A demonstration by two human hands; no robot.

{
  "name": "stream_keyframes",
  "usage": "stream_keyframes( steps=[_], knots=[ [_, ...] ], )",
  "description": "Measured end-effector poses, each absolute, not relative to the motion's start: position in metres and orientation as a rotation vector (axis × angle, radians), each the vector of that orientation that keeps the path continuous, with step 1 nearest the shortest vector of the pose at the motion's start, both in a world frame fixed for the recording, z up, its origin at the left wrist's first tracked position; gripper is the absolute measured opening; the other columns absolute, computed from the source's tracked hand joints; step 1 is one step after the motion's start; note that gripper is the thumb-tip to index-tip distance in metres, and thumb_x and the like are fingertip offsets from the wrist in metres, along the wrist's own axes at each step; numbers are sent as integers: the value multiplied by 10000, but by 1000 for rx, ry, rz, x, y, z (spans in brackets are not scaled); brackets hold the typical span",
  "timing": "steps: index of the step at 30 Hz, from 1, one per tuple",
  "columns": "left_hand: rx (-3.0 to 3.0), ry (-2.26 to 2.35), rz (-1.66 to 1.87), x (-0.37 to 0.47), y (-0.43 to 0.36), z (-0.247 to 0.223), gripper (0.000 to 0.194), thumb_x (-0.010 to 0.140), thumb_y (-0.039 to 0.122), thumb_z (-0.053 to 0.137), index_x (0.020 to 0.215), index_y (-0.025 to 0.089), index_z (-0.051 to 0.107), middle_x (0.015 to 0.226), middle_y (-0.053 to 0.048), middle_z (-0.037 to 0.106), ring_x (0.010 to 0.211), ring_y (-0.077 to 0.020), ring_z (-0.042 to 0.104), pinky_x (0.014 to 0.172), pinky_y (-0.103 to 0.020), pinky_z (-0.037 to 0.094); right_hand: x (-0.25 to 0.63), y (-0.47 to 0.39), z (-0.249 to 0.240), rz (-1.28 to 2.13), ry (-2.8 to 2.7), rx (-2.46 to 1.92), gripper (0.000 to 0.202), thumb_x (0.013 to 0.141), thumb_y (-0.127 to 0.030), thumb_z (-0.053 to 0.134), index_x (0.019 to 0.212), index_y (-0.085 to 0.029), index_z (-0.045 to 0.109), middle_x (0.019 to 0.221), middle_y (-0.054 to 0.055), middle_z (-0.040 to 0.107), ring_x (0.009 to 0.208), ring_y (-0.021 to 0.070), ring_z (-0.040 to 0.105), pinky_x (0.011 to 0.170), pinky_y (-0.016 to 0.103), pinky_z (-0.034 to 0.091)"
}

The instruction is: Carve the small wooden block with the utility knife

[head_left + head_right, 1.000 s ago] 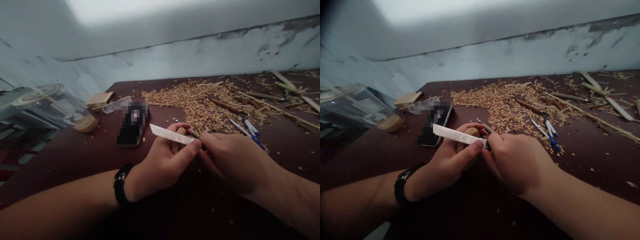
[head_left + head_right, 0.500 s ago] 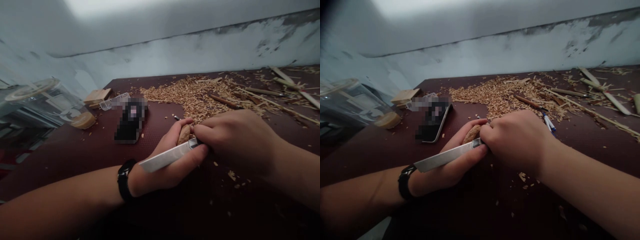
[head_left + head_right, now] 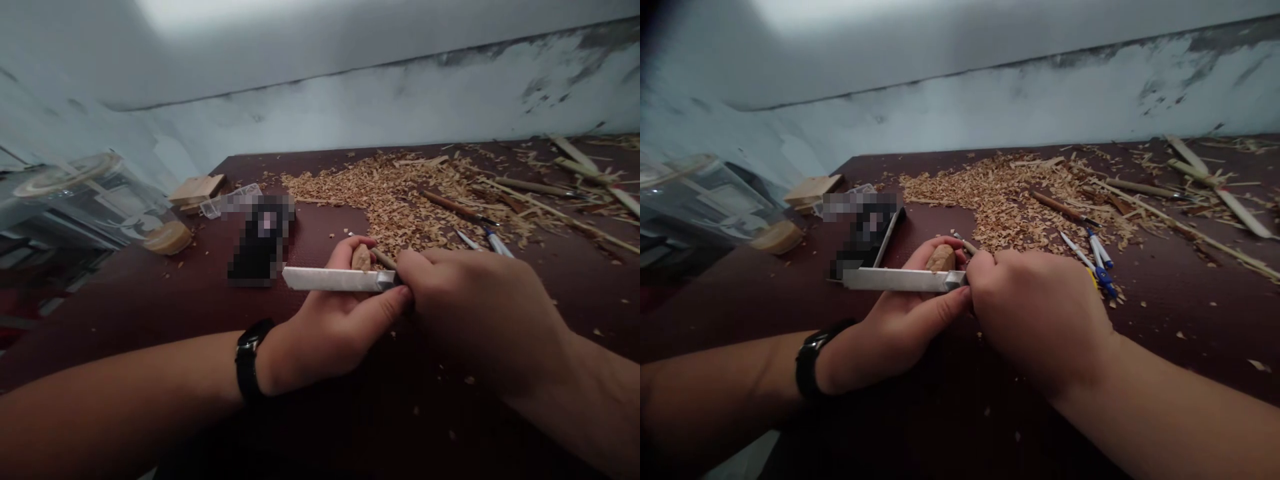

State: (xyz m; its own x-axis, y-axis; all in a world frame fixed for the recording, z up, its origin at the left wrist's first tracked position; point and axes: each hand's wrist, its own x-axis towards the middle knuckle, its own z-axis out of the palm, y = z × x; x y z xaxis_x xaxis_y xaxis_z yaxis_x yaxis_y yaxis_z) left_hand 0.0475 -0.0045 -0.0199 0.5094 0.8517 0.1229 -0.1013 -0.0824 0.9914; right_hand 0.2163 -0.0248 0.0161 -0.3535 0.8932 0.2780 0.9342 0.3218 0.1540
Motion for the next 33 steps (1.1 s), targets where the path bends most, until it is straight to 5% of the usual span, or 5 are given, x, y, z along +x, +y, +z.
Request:
stream_keyframes(
  steps=[6, 13, 20, 25, 33],
  knots=[
    [1386, 918, 1054, 52, -4, -29, 558, 877, 345, 805, 1281, 213, 443, 1075, -51, 615, 981, -203, 612, 908, -361, 510, 216, -28, 16, -313, -2415, -1949, 250, 871, -55, 425, 728, -227, 536, 607, 57, 627, 531, 252, 648, 501, 299, 215],
    [1755, 918, 746, 31, 11, -10, 466, 912, 490, 733, 1205, 194, 524, 1068, -80, 618, 1035, -261, 581, 861, -387, 491, 231, -11, 20, -178, -2714, -1436, 230, 948, -399, 534, 827, -210, 588, 770, 64, 691, 609, 222, 614, 566, 329, 220],
    [1926, 962, 787, 38, 8, -12, 519, 931, 508, 693, 1243, 168, 455, 1093, -74, 574, 964, -228, 554, 849, -390, 462, 238, 9, 29, -339, -2836, -1358, 149, 790, -189, 584, 653, -232, 545, 604, 11, 601, 529, 171, 462, 548, 326, 161],
    [1796, 1079, 820, 40, 3, -15, 518, 925, 509, 707, 1222, 193, 424, 1139, -84, 551, 1003, -228, 540, 851, -383, 456, 235, 7, 23, -377, -2750, -1451, 117, 772, -162, 572, 682, -229, 540, 638, 24, 630, 532, 183, 513, 540, 321, 196],
    [1605, 963, 992, 52, 5, -23, 506, 869, 432, 807, 1000, 251, 353, 828, 43, 507, 731, -140, 502, 664, -312, 439, 225, -17, 18, -403, -2528, -1876, 233, 809, -62, 446, 672, -231, 529, 582, 69, 630, 488, 238, 613, 476, 296, 197]
  ],
)
